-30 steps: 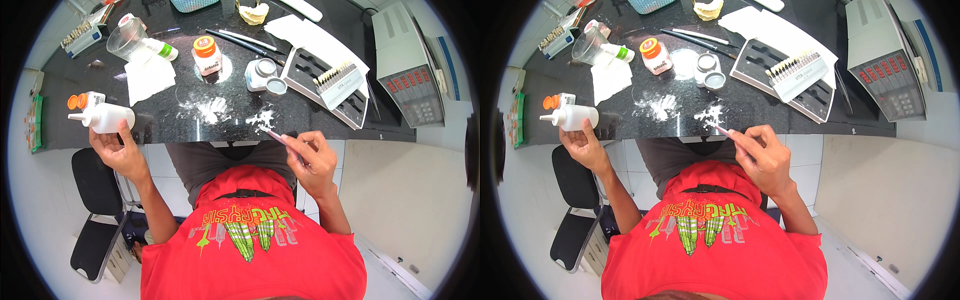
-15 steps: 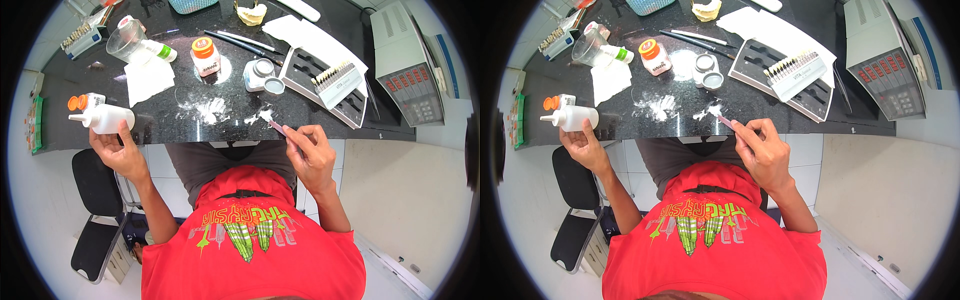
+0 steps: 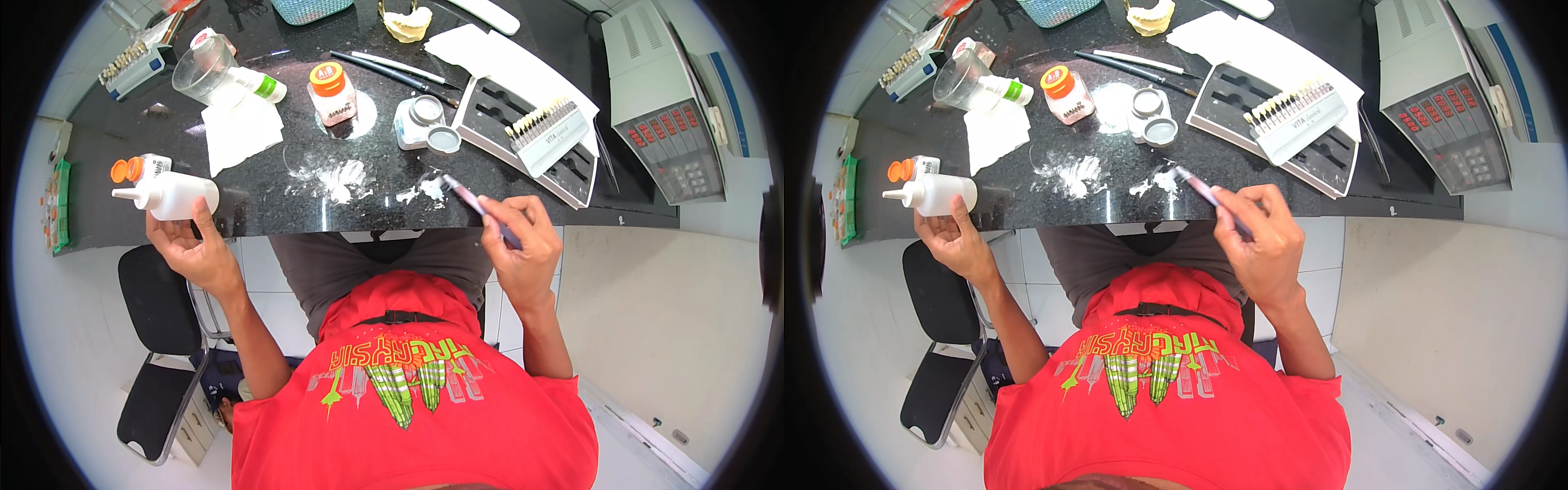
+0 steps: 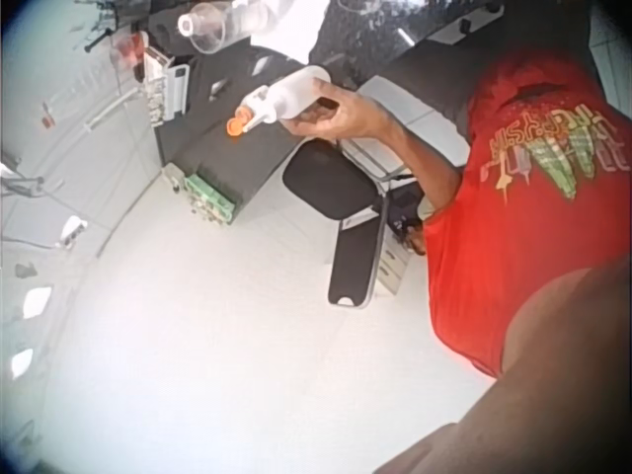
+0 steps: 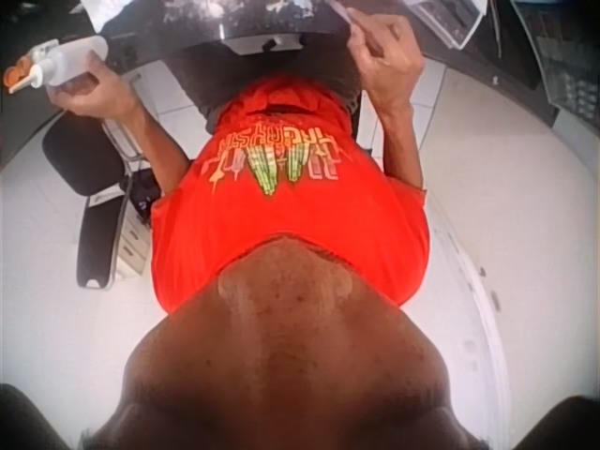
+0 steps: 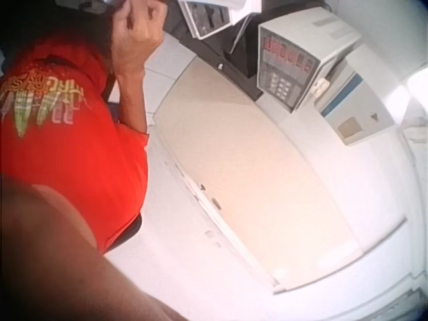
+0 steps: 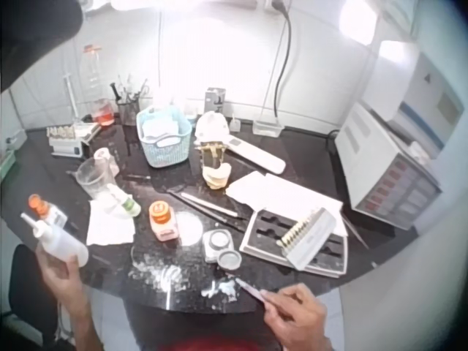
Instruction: The person applies dental porcelain powder to a dental bridge using a brush, mixing it with liquid on a laboratory bench.
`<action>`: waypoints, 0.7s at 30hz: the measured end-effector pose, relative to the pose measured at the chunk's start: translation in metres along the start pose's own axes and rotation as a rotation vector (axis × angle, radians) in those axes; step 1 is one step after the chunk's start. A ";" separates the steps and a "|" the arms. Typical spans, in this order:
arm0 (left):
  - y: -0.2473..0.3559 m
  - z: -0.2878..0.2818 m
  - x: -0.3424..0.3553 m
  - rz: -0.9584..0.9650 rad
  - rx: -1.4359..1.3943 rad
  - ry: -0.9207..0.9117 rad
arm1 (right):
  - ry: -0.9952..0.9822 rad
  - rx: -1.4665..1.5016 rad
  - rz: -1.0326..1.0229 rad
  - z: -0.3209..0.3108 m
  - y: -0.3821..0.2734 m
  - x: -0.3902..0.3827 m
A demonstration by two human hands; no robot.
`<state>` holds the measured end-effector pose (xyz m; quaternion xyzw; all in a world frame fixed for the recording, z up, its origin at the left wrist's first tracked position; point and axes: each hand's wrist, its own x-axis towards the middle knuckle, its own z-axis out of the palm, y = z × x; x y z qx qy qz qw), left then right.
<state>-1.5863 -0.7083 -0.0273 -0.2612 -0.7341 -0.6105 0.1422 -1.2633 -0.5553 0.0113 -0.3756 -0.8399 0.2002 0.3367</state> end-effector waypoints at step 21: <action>0.000 0.001 0.000 0.008 0.016 -0.005 | -0.022 -0.008 -0.178 0.014 -0.015 -0.010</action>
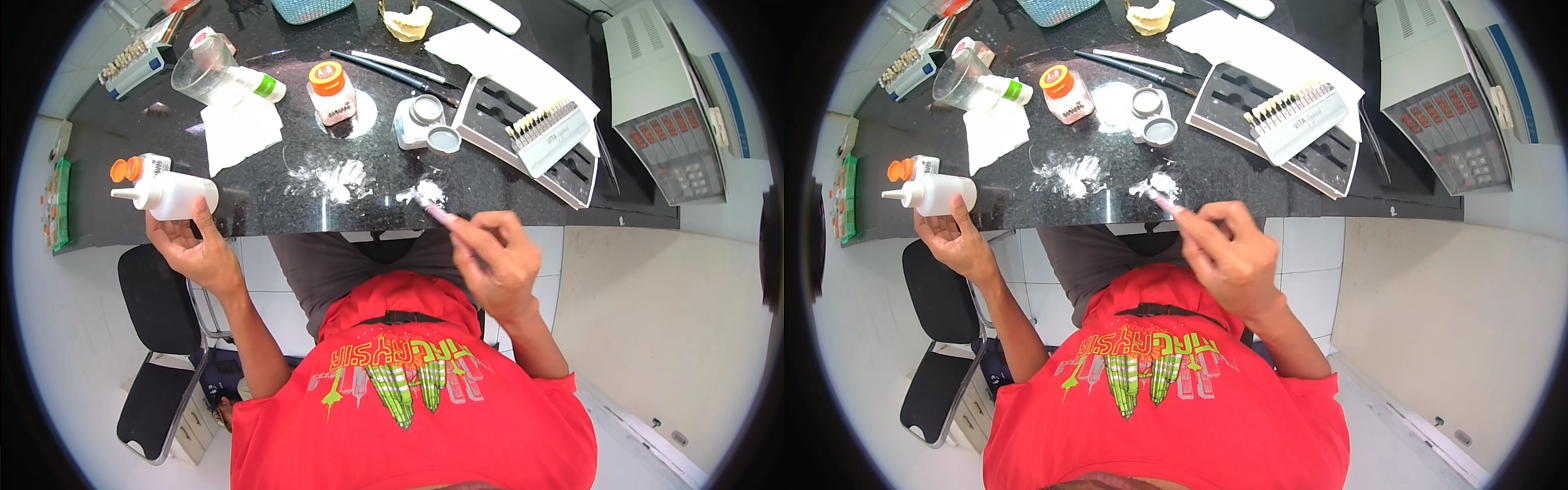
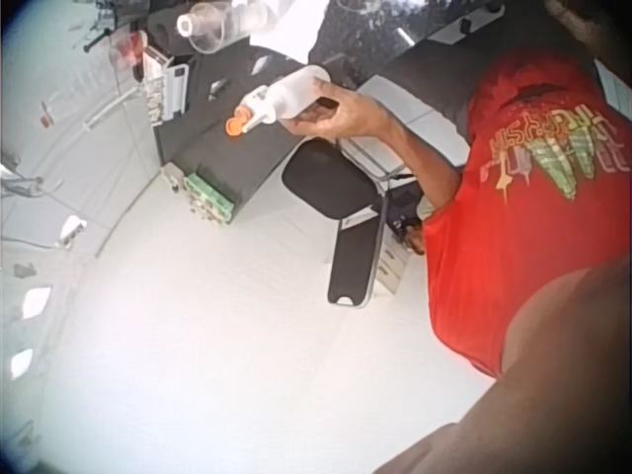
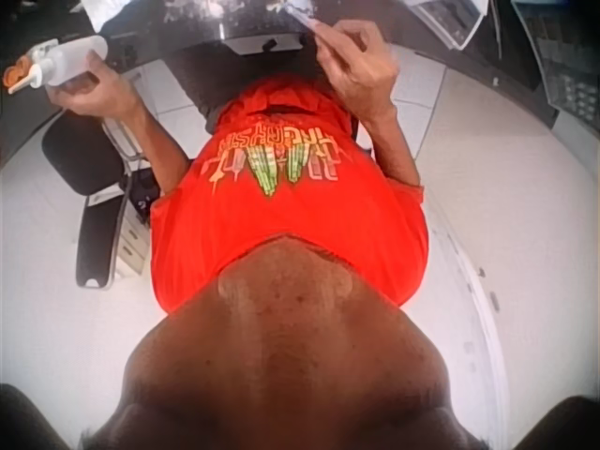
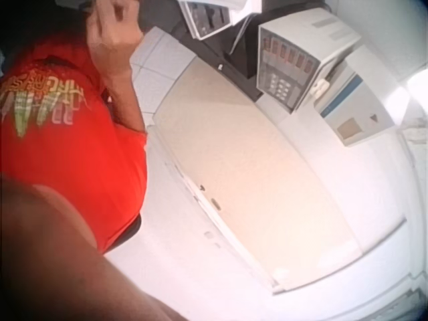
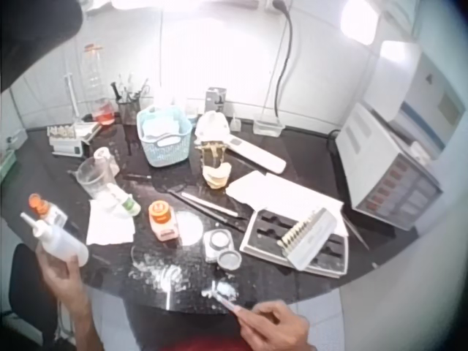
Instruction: The person applies dental porcelain powder to a dental bridge using a brush, mixing it with liquid on a laboratory bench.
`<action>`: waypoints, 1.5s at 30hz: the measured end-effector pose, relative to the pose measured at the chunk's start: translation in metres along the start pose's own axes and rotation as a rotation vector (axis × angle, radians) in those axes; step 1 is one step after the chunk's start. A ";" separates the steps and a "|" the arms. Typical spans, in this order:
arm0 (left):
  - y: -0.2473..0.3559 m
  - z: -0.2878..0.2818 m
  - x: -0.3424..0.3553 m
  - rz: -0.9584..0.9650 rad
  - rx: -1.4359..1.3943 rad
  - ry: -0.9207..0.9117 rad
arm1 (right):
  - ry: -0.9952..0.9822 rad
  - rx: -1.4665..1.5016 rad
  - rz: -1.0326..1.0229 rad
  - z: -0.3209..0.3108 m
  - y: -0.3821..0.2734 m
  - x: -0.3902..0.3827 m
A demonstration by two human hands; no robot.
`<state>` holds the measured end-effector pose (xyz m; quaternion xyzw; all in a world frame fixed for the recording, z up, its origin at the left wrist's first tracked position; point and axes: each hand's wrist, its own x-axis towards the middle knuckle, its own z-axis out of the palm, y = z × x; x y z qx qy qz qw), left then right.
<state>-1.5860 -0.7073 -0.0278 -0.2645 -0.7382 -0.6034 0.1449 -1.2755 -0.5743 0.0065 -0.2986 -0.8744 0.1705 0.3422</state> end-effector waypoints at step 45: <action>-0.005 0.000 -0.003 0.011 0.014 0.019 | 0.009 0.124 0.290 -0.009 0.003 0.005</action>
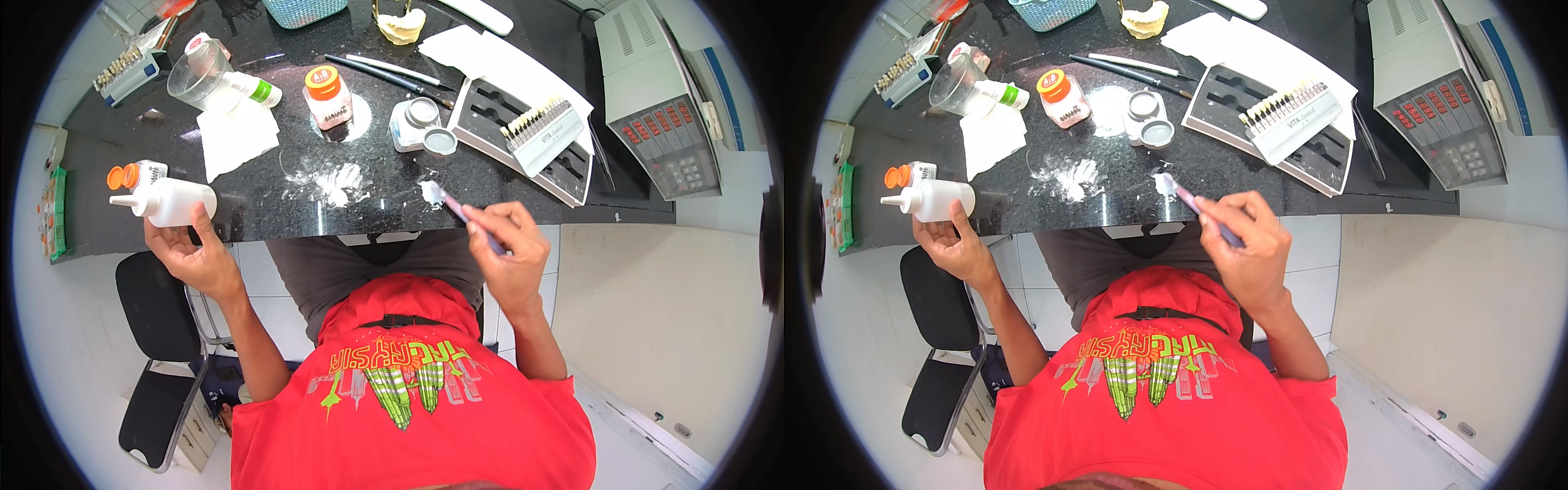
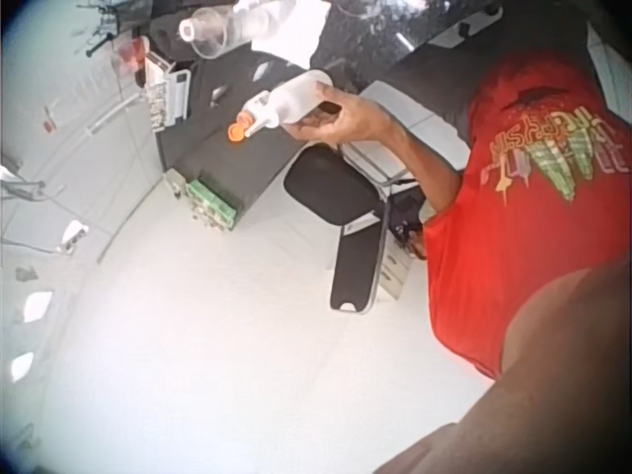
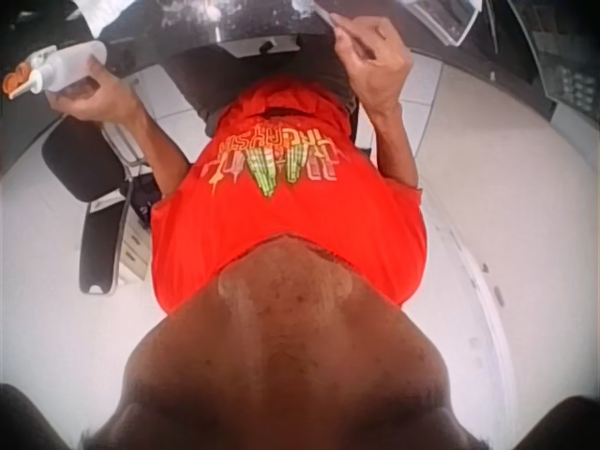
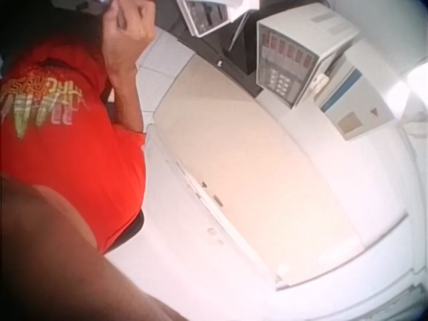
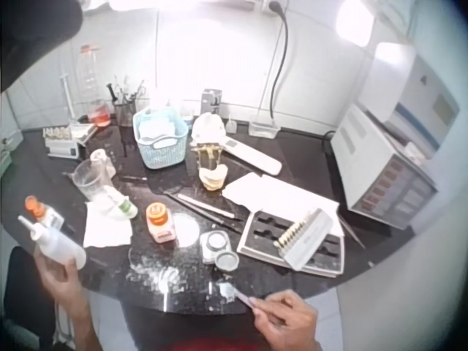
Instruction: The person applies dental porcelain powder to a dental bridge using a brush, mixing it with liquid on a laboratory bench.
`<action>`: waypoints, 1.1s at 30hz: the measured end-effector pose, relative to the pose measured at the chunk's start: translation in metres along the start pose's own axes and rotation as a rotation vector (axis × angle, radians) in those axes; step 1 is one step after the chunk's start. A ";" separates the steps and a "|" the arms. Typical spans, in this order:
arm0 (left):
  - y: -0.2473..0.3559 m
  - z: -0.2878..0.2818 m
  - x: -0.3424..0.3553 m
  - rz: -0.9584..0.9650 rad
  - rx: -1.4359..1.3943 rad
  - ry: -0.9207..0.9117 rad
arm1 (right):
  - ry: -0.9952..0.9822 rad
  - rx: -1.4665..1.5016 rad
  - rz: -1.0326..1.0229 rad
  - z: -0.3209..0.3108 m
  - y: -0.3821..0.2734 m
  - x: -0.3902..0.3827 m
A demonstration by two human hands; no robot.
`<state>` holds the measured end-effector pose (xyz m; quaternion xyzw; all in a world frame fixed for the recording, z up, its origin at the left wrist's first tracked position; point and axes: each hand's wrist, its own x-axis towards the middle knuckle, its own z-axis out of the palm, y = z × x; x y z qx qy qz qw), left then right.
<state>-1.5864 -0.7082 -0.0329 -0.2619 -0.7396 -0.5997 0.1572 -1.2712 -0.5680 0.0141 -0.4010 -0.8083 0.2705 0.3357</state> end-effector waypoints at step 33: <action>-0.001 -0.001 -0.002 0.014 0.038 0.003 | -0.233 -0.061 -0.211 -0.023 0.024 0.020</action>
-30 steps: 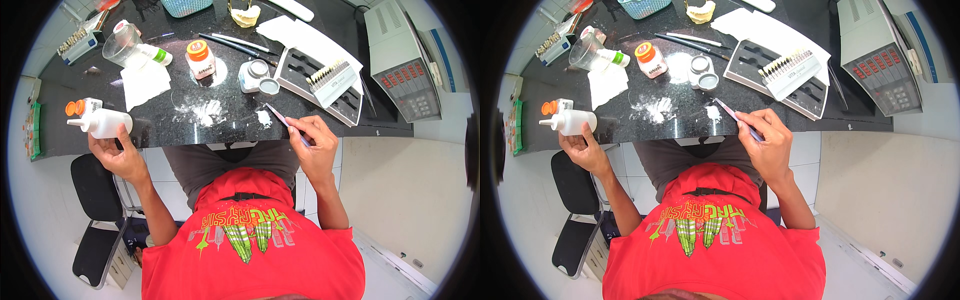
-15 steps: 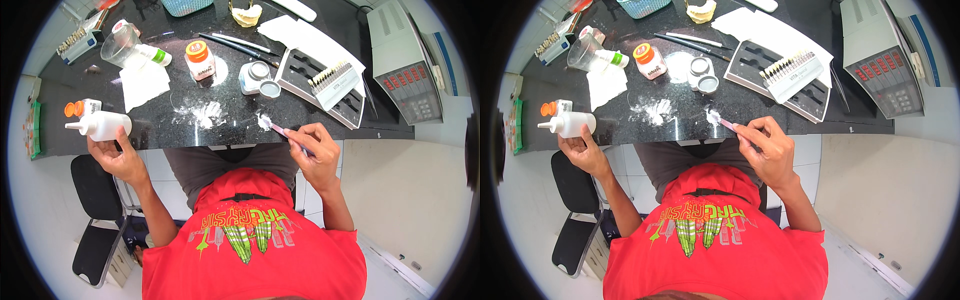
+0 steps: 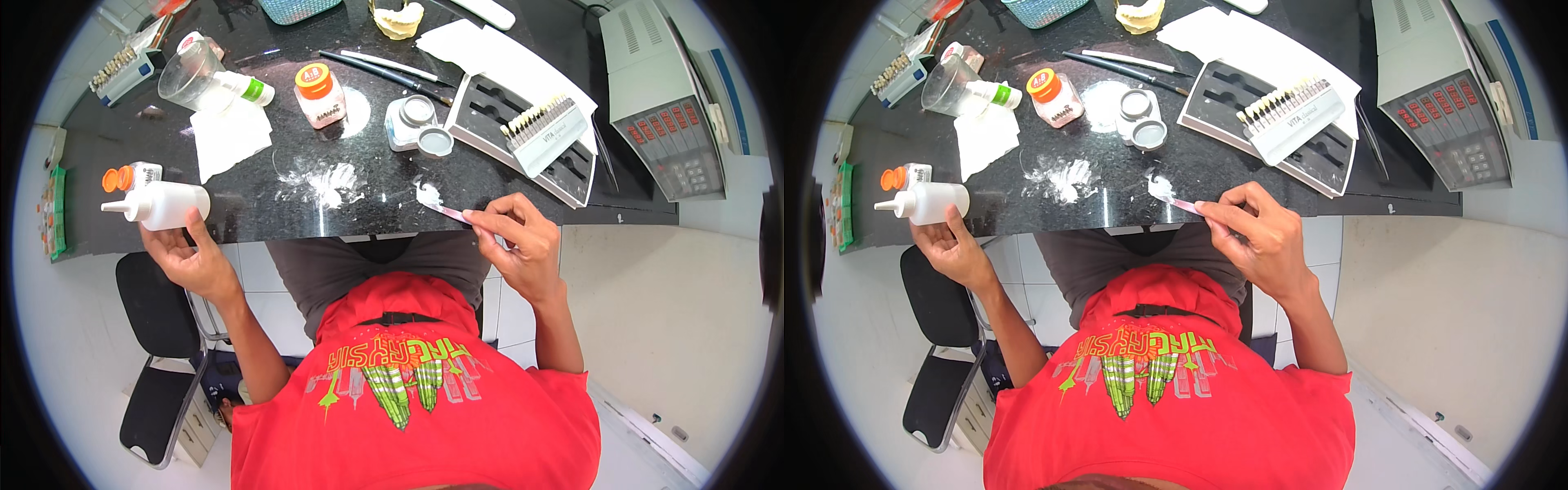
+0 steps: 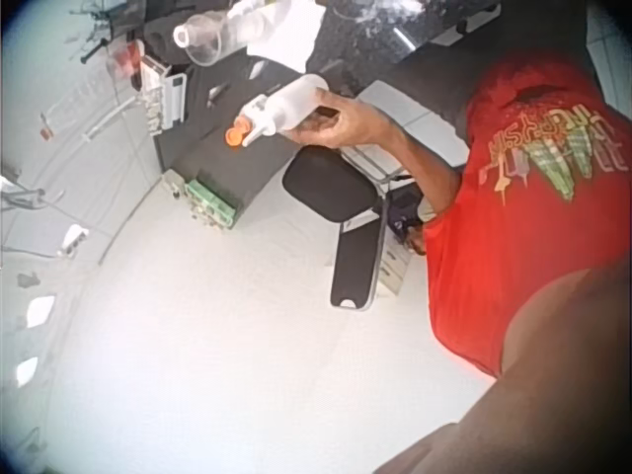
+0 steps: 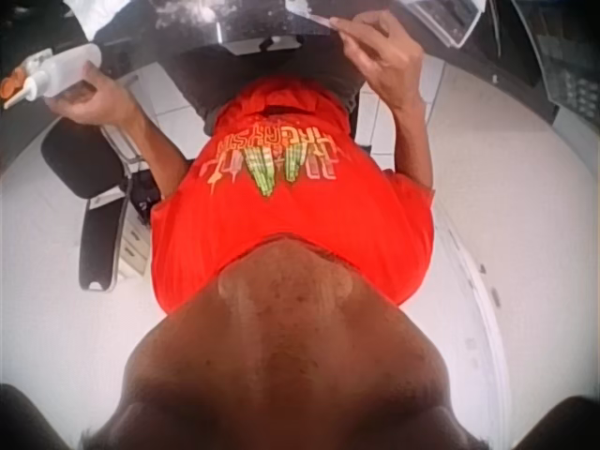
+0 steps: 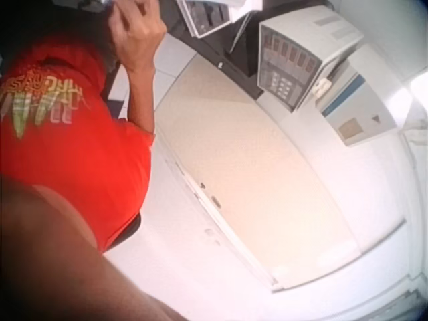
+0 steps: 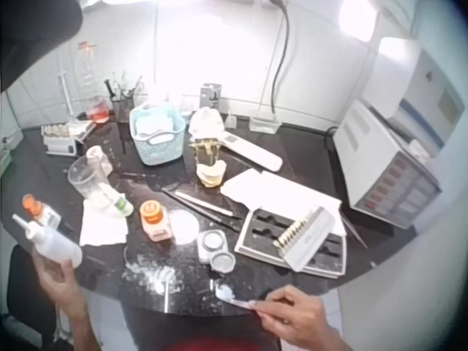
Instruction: The person applies dental porcelain powder to a dental bridge using a brush, mixing it with liquid on a laboratory bench.
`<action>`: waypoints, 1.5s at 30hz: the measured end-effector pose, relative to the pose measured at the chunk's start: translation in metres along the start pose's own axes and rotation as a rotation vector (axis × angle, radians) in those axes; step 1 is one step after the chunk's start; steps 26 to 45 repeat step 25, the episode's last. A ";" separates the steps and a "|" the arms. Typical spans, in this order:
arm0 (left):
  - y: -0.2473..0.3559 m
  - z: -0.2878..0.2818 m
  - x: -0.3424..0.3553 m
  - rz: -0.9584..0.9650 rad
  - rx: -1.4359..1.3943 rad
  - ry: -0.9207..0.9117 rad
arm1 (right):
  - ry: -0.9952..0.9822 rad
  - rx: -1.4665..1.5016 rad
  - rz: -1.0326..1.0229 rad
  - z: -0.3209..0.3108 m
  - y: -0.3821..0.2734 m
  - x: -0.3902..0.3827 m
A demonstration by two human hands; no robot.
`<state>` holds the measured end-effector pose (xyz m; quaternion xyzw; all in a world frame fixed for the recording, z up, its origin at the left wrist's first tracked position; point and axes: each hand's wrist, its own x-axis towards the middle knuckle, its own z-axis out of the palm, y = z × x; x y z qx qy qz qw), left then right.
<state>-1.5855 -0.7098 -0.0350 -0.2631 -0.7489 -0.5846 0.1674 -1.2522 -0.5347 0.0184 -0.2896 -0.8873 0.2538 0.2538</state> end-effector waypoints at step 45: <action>-0.141 0.032 -0.166 0.212 0.670 -0.739 | 0.156 -0.041 0.063 0.006 -0.011 -0.006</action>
